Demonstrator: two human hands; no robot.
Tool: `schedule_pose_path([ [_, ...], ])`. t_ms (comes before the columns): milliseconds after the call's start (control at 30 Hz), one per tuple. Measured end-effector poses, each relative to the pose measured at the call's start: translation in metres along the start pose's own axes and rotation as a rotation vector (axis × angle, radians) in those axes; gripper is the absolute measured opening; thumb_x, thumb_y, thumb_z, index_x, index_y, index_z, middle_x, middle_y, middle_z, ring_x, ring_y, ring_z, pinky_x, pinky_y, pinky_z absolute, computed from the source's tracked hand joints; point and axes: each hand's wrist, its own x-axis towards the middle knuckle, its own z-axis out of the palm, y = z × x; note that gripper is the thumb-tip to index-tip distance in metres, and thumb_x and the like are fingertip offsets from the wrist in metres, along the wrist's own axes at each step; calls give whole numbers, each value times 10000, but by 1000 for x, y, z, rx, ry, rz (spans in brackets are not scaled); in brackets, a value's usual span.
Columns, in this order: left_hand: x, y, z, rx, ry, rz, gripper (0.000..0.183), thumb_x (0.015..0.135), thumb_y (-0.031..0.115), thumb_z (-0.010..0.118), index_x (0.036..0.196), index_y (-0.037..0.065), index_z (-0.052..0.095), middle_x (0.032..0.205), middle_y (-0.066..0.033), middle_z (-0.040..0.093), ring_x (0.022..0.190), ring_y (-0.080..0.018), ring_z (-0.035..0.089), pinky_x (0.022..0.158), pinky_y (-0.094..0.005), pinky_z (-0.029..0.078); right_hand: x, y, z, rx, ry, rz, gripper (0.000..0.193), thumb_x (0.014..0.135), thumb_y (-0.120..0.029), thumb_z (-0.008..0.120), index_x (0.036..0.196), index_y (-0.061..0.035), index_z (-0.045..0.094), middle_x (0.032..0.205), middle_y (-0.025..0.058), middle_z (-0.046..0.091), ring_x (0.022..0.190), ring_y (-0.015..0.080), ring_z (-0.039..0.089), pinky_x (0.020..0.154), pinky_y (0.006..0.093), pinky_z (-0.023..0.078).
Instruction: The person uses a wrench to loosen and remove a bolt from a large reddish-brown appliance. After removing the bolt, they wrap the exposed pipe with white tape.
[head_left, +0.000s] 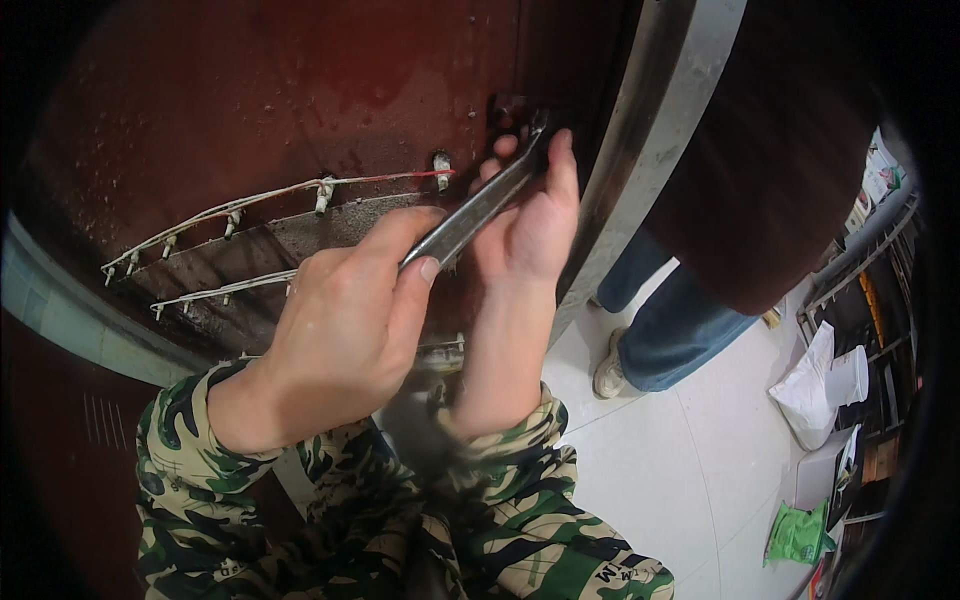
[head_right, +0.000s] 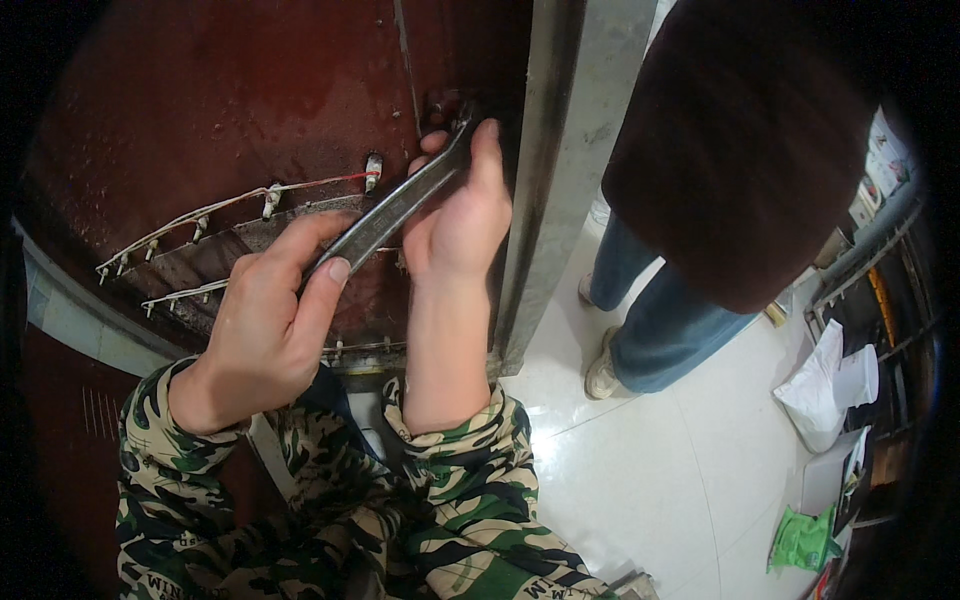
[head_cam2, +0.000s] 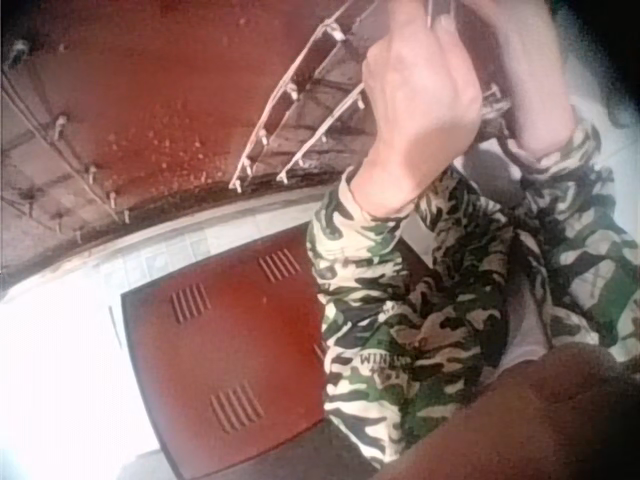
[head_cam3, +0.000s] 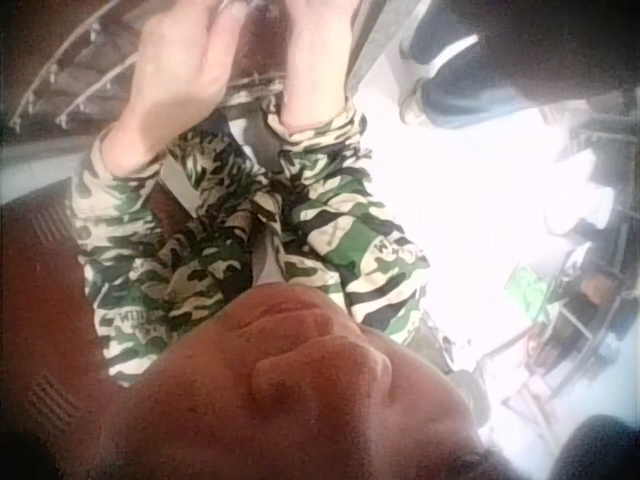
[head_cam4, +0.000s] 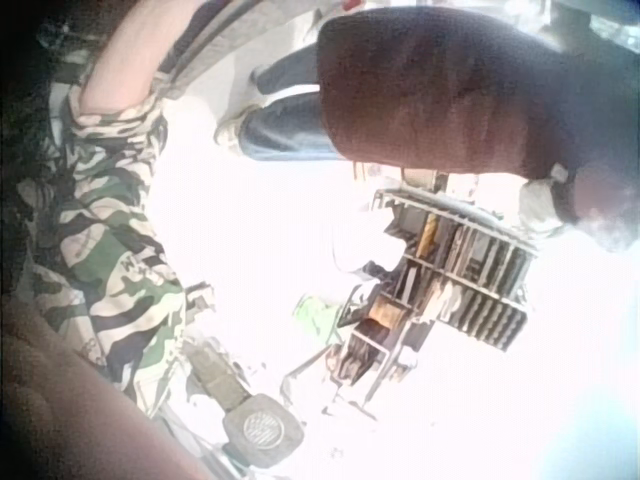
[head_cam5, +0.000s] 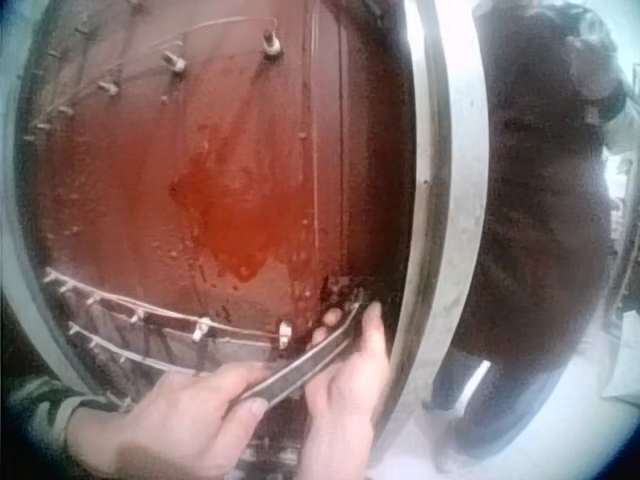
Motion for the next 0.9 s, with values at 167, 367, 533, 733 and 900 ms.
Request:
schedule_pose_path([
  [167,-2,-1,-2,11,-27,-32,270,963,31,526,1221,-37,573,706,-232,638,632,-412,655,584,-457,493,2,1,2,-15,61,-25,250,1015,-288,634,990,-39,633,790,73,633,697,169,589,652,288,488],
  [367,-3,4,-4,-23,-52,-80,291,964,34,520,1242,-39,565,710,-230,636,627,-403,652,581,-450,484,1,-2,-2,-4,26,55,239,1011,-282,643,972,-47,628,779,65,627,692,163,585,653,284,486],
  [533,-1,5,-10,38,-73,-78,272,968,19,509,1223,-47,578,706,-226,631,612,-390,646,577,-436,480,5,5,0,-2,68,23,246,1015,-302,640,958,-63,621,756,56,610,668,162,577,624,288,483],
  [733,-2,4,-11,14,-70,-107,262,974,9,500,1218,-47,579,708,-226,630,612,-386,651,570,-427,477,-3,2,4,-39,24,55,277,1009,-319,648,982,-46,614,779,73,626,681,177,608,637,305,512],
  [900,-3,3,-8,-17,-55,-85,255,977,15,506,1215,-43,579,720,-232,634,615,-381,656,569,-423,481,-2,4,9,-46,154,12,309,1022,-341,622,973,-36,607,767,86,624,644,192,610,624,319,526],
])
